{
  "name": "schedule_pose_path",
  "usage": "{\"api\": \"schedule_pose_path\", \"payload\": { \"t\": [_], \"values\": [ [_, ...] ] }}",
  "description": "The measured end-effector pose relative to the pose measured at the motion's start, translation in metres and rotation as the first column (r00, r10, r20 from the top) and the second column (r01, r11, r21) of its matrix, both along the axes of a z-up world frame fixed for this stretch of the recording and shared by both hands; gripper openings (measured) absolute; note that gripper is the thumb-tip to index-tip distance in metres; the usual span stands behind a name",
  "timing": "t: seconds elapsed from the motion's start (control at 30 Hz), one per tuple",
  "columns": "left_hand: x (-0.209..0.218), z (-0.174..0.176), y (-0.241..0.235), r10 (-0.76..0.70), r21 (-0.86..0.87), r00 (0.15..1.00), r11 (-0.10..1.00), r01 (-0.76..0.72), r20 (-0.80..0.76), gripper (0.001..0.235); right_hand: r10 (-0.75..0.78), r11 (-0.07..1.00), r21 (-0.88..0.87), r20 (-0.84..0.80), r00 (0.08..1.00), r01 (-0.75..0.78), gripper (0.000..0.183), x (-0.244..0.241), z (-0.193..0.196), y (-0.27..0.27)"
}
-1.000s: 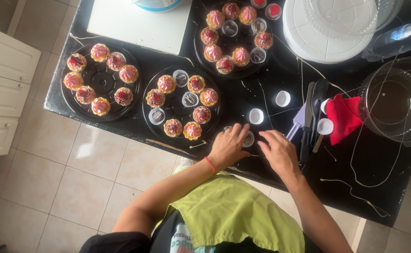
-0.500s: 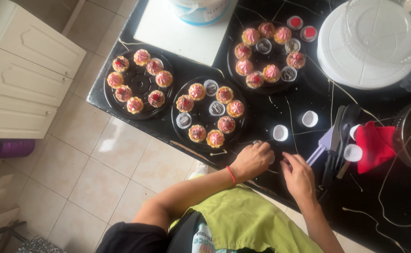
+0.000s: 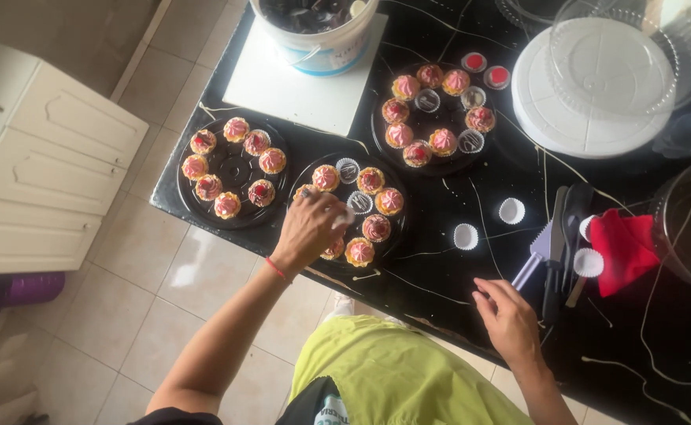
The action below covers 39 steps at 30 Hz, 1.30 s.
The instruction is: Placing small chocolate decorations on top of frosted cupcakes arranged on trays
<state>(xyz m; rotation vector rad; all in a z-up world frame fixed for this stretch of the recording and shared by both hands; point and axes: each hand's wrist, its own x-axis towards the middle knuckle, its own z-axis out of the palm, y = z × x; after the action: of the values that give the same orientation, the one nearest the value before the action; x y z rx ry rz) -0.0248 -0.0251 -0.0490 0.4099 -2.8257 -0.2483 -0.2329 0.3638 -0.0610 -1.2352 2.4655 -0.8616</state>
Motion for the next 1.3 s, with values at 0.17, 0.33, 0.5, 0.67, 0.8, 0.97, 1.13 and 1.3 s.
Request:
{"api": "schedule_pose_path", "payload": {
  "t": [0.17,0.33,0.5,0.67,0.8,0.97,1.13,1.3],
  "values": [
    [-0.013,-0.040,-0.008,0.241,-0.150,0.968,0.962,-0.228,0.074,0.022,-0.006,1.000,0.004,0.000,1.000,0.006,0.029,0.008,0.006,-0.004],
    [-0.031,-0.053,-0.008,0.344,-0.274,0.939,0.903,-0.329,0.005,0.030,0.004,1.000,0.001,-0.027,1.000,-0.003,0.028,0.011,0.006,0.000],
    [-0.034,-0.059,-0.005,0.355,-0.258,0.933,0.908,-0.329,0.059,0.017,-0.004,1.000,-0.022,-0.034,0.999,0.003,0.026,0.015,0.007,0.004],
    [-0.032,-0.066,-0.005,0.300,-0.295,0.949,0.919,-0.260,0.098,0.008,0.011,1.000,-0.016,-0.035,0.999,-0.012,0.027,0.015,0.003,0.002],
    [-0.025,-0.061,-0.007,0.256,-0.288,0.965,0.929,-0.232,0.049,0.038,0.038,0.999,-0.020,-0.065,0.997,-0.040,0.027,0.012,0.008,-0.003],
    [-0.021,-0.075,-0.015,0.216,-0.200,0.958,0.963,-0.179,0.186,0.024,0.009,0.997,-0.070,-0.179,0.984,-0.022,0.020,0.004,-0.001,-0.011],
    [-0.029,-0.090,-0.020,0.213,-0.245,0.974,0.951,-0.188,0.076,0.031,0.034,0.992,0.123,-0.477,0.878,0.028,0.020,-0.019,-0.044,-0.031],
    [-0.032,-0.047,0.023,0.131,-0.295,0.991,0.948,-0.119,0.020,0.031,0.139,0.975,0.220,-0.589,0.796,-0.007,0.023,-0.037,-0.046,-0.056]
  ]
}}
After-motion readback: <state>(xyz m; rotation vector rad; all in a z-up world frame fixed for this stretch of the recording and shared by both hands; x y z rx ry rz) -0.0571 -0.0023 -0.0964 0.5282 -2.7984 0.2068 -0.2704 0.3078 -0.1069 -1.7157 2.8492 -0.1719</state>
